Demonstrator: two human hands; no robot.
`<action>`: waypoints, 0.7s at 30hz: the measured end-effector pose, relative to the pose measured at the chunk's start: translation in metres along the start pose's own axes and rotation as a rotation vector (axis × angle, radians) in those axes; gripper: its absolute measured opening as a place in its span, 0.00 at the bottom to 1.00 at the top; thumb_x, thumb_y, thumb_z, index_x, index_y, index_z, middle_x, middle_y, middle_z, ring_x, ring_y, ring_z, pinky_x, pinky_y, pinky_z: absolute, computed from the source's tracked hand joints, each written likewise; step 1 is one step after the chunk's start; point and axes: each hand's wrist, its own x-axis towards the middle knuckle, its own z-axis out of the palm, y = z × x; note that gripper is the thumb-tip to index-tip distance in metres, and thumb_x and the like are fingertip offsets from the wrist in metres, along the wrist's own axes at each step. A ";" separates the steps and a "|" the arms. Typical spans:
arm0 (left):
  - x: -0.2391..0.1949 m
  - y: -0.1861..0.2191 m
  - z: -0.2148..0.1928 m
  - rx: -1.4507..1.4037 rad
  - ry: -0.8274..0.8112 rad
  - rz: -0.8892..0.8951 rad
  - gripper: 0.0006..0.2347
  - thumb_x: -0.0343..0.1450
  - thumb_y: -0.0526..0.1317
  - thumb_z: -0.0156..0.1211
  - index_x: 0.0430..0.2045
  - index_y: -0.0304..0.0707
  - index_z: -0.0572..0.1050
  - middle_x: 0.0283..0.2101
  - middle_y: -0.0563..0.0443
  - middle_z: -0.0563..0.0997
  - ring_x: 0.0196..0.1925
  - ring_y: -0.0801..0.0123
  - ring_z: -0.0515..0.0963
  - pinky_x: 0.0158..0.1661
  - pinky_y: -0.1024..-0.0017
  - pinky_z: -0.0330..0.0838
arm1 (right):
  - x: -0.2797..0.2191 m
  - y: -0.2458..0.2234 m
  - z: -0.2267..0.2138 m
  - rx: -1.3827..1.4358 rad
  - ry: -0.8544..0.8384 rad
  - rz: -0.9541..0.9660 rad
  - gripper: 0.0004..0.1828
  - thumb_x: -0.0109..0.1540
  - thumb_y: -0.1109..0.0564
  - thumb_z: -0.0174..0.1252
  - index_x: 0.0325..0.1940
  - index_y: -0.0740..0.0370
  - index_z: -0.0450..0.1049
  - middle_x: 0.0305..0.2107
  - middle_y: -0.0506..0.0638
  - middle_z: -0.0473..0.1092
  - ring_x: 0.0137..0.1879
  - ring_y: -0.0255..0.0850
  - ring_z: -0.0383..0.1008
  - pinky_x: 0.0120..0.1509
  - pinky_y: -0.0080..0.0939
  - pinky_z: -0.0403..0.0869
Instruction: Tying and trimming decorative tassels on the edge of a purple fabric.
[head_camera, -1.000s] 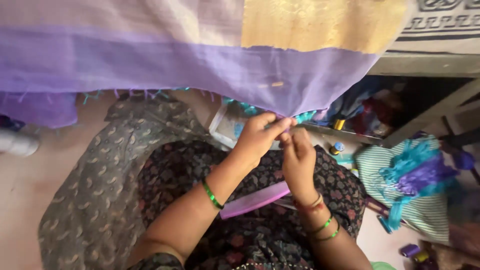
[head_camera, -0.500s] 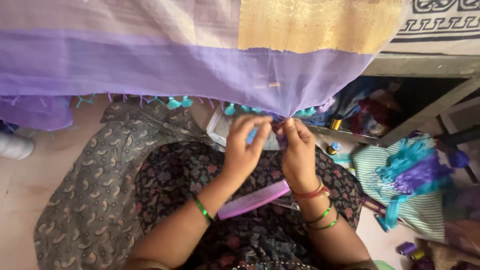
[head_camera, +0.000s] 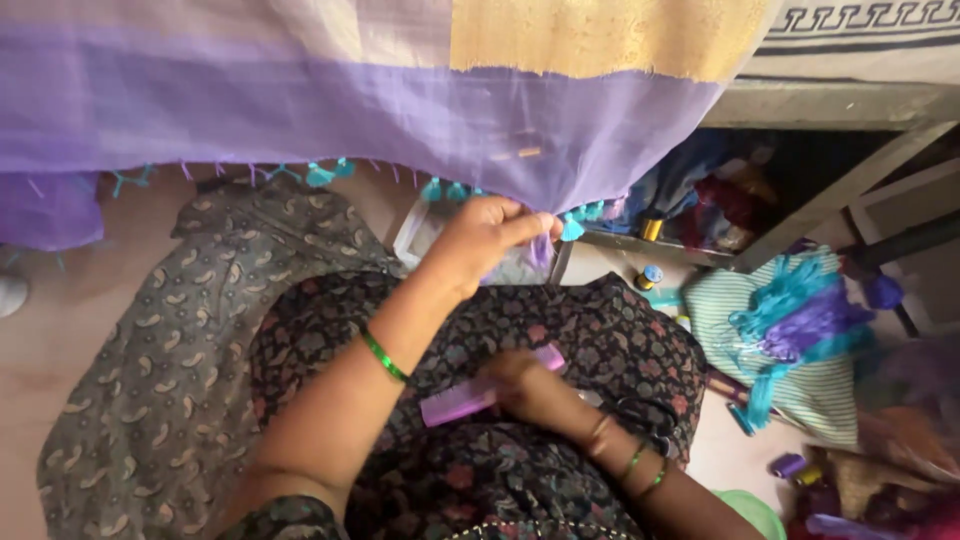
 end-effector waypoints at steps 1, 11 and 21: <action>0.000 0.001 -0.001 -0.007 0.003 -0.006 0.10 0.72 0.39 0.63 0.36 0.27 0.84 0.39 0.48 0.86 0.43 0.72 0.82 0.50 0.73 0.74 | -0.005 -0.007 0.004 0.000 -0.005 0.007 0.13 0.61 0.53 0.57 0.45 0.61 0.79 0.37 0.51 0.80 0.46 0.43 0.81 0.55 0.45 0.78; 0.014 0.023 -0.017 -0.108 -0.148 -0.209 0.12 0.70 0.38 0.62 0.39 0.24 0.81 0.34 0.38 0.86 0.35 0.60 0.87 0.39 0.68 0.81 | 0.005 -0.091 -0.073 -0.696 -0.076 -0.760 0.18 0.57 0.64 0.58 0.51 0.60 0.75 0.43 0.51 0.73 0.48 0.47 0.76 0.49 0.43 0.77; 0.017 0.035 -0.009 0.064 -0.119 -0.252 0.10 0.68 0.38 0.62 0.34 0.28 0.84 0.34 0.43 0.87 0.34 0.67 0.86 0.36 0.72 0.79 | 0.001 -0.147 -0.177 -1.369 0.353 -0.972 0.23 0.58 0.58 0.62 0.58 0.51 0.78 0.33 0.45 0.69 0.41 0.40 0.75 0.44 0.42 0.71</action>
